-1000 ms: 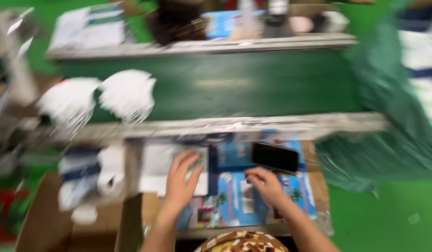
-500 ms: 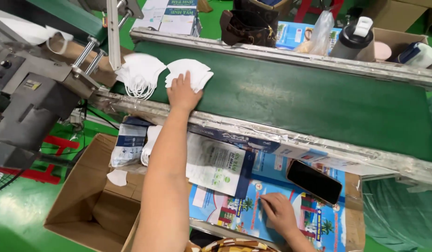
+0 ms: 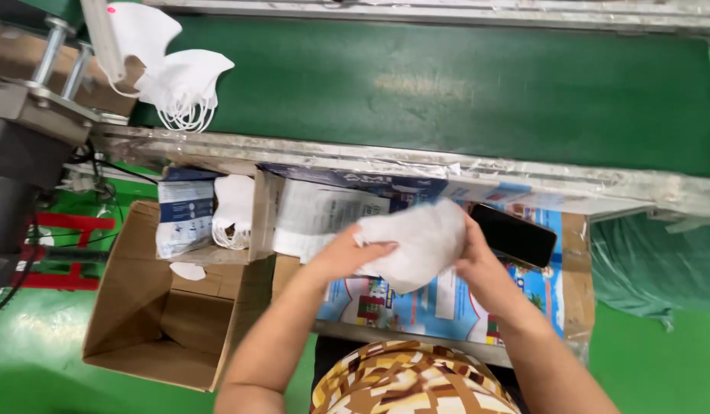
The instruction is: Packing face masks into individual protective sleeves.
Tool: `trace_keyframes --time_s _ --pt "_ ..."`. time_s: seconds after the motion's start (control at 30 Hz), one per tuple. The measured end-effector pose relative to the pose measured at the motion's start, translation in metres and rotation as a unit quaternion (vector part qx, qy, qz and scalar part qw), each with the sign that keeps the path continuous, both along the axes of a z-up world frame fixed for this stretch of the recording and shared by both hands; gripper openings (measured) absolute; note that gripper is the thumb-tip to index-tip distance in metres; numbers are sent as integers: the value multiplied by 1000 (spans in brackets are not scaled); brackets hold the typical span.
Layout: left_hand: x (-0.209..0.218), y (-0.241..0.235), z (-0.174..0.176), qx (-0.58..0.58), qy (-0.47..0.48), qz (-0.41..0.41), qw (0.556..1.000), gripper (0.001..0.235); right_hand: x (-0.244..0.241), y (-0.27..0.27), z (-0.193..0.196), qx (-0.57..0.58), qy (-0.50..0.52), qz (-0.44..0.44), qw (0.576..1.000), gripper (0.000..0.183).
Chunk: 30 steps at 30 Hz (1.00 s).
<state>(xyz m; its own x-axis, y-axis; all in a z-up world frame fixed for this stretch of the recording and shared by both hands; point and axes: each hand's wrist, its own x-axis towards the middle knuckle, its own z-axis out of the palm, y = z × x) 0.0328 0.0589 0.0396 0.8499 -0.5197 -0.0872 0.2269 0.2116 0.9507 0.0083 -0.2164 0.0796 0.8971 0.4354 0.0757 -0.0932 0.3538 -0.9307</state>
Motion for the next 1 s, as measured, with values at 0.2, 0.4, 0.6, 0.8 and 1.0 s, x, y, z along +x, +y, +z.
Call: trace_keyframes --time_s 0.2,0.4,0.6,0.8,1.0 --pt "-30 -46 34 208 -254 232 916 93 -16 -6 -46 -341 70 -151 925 50" --pt "-36 -53 14 482 -417 0 770 100 -33 -6 -56 -455 -327 -146 815 80" --pt "-28 -69 29 504 -361 -40 784 104 -48 -9 -125 -287 -94 -130 944 85" --pt "-17 -68 16 551 -375 -5 745 99 -19 -4 -114 -299 -184 -112 930 56" --pt "-27 -72 -6 387 -429 91 811 69 -8 -29 -103 -325 -244 -128 905 43"
